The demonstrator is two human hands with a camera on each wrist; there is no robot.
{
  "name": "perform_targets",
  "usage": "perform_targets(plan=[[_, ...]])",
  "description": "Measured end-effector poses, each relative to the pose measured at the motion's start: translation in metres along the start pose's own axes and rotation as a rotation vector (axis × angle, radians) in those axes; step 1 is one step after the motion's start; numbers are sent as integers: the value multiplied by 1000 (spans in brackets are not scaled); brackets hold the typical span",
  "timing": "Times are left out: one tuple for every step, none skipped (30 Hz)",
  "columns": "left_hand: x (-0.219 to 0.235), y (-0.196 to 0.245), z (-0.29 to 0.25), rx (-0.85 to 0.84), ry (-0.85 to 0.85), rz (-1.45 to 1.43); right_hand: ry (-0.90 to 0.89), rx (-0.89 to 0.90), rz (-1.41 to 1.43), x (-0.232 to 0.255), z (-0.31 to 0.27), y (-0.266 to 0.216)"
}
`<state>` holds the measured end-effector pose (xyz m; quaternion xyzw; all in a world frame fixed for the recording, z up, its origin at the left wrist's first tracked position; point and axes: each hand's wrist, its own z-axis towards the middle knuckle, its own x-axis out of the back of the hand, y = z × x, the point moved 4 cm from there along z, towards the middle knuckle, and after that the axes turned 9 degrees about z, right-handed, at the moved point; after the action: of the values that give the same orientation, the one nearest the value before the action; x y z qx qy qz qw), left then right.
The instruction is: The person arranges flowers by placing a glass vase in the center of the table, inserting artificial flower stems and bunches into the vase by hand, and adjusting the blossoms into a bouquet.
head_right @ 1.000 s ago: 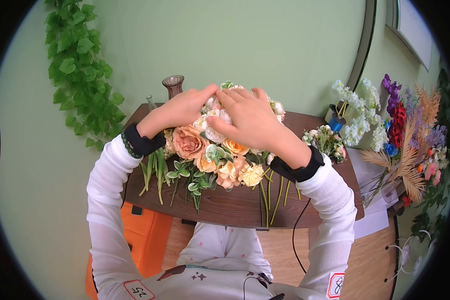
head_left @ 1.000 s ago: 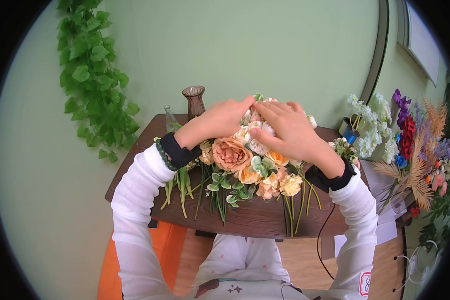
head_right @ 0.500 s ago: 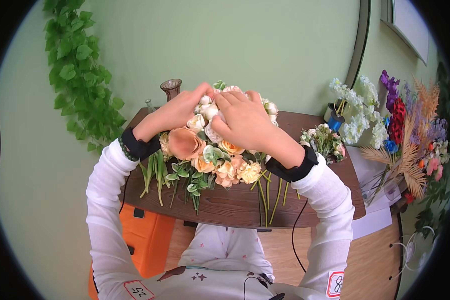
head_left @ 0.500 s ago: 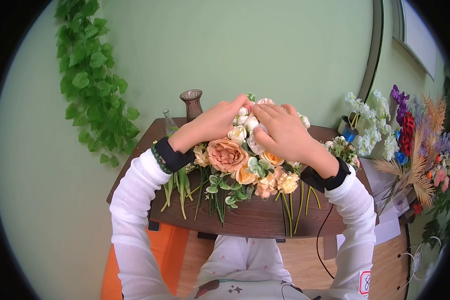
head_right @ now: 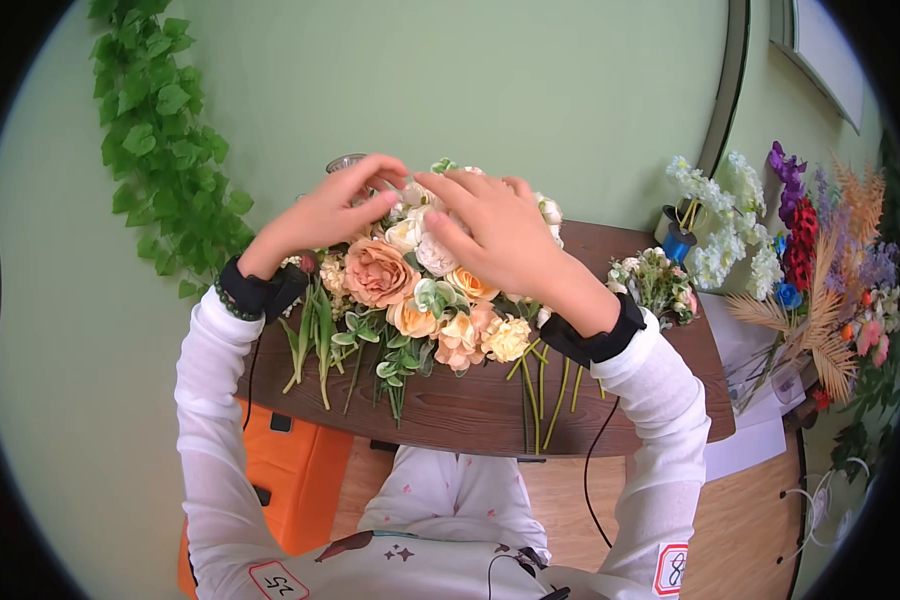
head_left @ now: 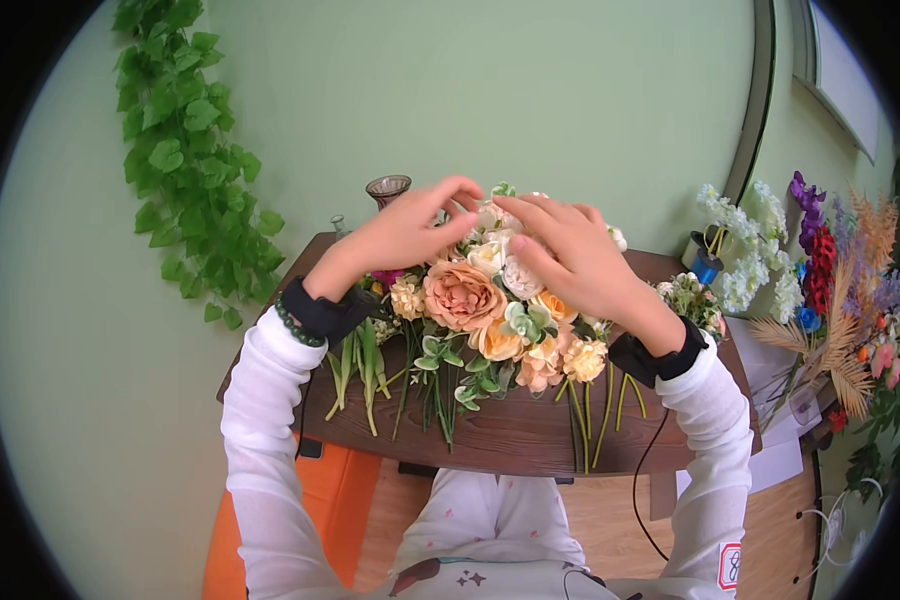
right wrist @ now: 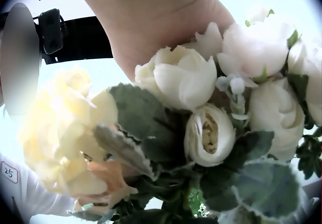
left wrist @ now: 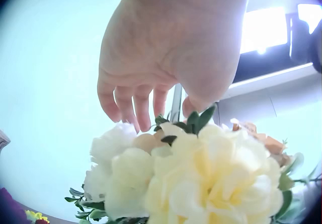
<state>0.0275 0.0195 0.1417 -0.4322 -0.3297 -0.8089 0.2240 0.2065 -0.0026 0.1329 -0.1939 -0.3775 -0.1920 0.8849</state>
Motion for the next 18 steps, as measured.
perform_targets(plan=[[6,-3,-5,11,68,-51,-1,1,2,0,0,1],[8,-15,-10,48,97,-117,36,15,0,2,0,1],[8,-24,-15,50,97,-116,72,30,-3,4,0,2],[9,-35,-21,80,142,-147,72,32,-1,4,0,3],[9,-47,-27,111,189,-178,119,18,41,7,-1,6],[5,-66,-35,161,176,-204,166,5,83,10,-1,8],[-1,-80,-43,162,177,-202,167,7,85,12,-2,11],[-12,-94,-53,246,151,-210,205,-16,132,16,-2,15],[-20,-99,-64,331,125,-218,243,-39,179,20,-4,19],[-27,-93,-71,374,73,-176,244,-36,180,24,-6,20],[-35,-86,-80,418,21,-135,289,-77,292,29,-9,22],[-56,-104,-86,280,59,-133,332,-120,404,34,-12,26],[-69,-95,-88,210,33,-302,332,-119,405,36,-16,31],[-76,-89,-94,201,-51,-185,390,-143,425,38,-21,41],[-85,-82,-97,272,-79,-198,449,-168,444,40,-27,50],[-95,-78,-97,321,-196,-87,480,-218,505,40,-34,58],[-104,-75,-97,367,-313,24,477,-219,502,39,-40,61],[-113,-73,-96,365,-313,20,514,-298,540,38,-47,68]])
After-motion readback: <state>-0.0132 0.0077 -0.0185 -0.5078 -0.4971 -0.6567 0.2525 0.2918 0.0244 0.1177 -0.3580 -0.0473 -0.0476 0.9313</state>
